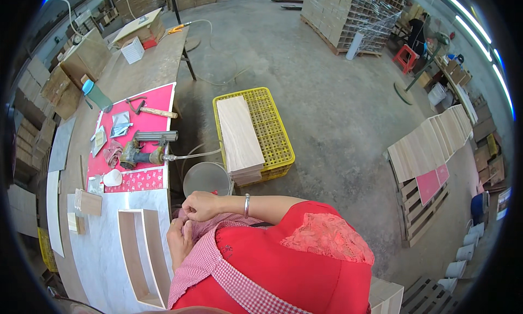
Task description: Assembling wooden slats to create boxes using wood glue and a pneumatic nail gun.
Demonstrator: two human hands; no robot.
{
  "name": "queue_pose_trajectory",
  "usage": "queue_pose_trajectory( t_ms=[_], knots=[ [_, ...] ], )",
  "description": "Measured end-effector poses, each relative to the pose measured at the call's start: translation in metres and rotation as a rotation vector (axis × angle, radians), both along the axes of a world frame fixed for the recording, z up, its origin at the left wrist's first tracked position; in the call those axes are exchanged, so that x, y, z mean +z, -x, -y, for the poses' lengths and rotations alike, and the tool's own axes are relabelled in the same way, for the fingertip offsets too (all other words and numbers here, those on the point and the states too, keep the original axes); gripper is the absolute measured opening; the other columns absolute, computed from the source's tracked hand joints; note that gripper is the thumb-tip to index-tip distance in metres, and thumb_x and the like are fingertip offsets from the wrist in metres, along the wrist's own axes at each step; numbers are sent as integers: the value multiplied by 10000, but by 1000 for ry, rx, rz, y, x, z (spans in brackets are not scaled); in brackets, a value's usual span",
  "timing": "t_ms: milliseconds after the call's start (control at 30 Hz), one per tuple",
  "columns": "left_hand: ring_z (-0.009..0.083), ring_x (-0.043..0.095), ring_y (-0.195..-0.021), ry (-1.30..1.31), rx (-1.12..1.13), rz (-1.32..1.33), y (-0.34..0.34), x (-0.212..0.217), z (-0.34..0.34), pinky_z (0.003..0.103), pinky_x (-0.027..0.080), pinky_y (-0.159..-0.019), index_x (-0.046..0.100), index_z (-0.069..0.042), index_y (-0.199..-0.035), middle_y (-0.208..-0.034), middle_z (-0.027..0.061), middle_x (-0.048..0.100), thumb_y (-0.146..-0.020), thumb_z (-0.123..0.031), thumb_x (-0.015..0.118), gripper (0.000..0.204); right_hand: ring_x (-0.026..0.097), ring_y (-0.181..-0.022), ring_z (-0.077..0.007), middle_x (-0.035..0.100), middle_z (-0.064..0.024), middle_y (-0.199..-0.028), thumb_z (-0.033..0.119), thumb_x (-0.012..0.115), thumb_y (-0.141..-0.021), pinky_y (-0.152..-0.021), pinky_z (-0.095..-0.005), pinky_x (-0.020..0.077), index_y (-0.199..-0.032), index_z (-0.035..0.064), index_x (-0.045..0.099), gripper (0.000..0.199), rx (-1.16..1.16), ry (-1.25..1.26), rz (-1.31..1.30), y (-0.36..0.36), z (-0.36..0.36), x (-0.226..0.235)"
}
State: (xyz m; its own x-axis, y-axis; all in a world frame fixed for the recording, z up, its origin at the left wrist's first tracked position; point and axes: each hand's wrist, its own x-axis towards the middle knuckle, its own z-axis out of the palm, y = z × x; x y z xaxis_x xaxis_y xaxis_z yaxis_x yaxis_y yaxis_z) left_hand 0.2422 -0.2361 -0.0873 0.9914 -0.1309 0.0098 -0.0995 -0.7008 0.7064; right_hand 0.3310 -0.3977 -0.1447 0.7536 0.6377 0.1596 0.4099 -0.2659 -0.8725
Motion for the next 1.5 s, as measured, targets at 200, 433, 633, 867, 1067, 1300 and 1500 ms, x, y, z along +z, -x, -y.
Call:
queue_pose_trajectory(
  t_ms=[200,433,633,867,1067,1300,1500],
  knots=[
    [455,590,-930,-10,13,67,5,-3,-1,479,475,-801,627,57,-1078,-1016,270,613,-919,-244,621,341,627,-579,-319,626,-127,-613,158,655,-687,-536,-437,466,-635,53,616,123,-132,-4,9,9,-9,0],
    [454,586,-936,59,4,71,6,-3,-2,471,480,-810,621,55,-1105,-1030,267,617,-907,-219,630,339,624,-573,-313,623,-126,-606,191,669,-692,-537,-426,466,-618,54,605,168,-178,-9,4,11,-10,5],
    [433,597,-933,147,36,75,6,1,0,465,485,-815,614,42,-1126,-1040,246,612,-906,-201,631,328,627,-583,-310,633,-131,-625,226,672,-731,-553,-412,472,-649,46,623,204,-207,-44,-24,10,-11,6],
    [414,607,-964,82,0,83,5,-8,0,452,493,-829,590,36,-1199,-1088,240,604,-899,-181,643,373,640,-616,-291,654,-145,-676,221,645,-791,-577,-393,482,-744,13,651,213,-122,-106,-78,7,-7,-3],
    [429,600,-1025,61,-21,64,7,-8,-2,461,492,-873,567,47,-1256,-1149,259,599,-868,-193,696,474,613,-590,-234,633,-126,-651,186,644,-799,-558,-365,468,-746,1,633,194,-90,-177,-94,5,-3,-5],
    [463,581,-1068,-14,-42,143,8,-19,-6,480,480,-908,562,44,-1260,-1196,279,584,-841,-238,741,536,533,-547,-135,582,-81,-609,130,642,-801,-514,-304,415,-734,-9,600,160,-112,-211,-68,3,-9,-4],
    [472,563,-1098,61,-76,139,9,-10,-6,484,473,-920,548,31,-1264,-1227,281,567,-833,-255,751,556,478,-511,-119,525,-72,-555,130,665,-753,-483,-306,372,-654,2,562,192,-161,-207,-67,8,-14,8]
  ],
)
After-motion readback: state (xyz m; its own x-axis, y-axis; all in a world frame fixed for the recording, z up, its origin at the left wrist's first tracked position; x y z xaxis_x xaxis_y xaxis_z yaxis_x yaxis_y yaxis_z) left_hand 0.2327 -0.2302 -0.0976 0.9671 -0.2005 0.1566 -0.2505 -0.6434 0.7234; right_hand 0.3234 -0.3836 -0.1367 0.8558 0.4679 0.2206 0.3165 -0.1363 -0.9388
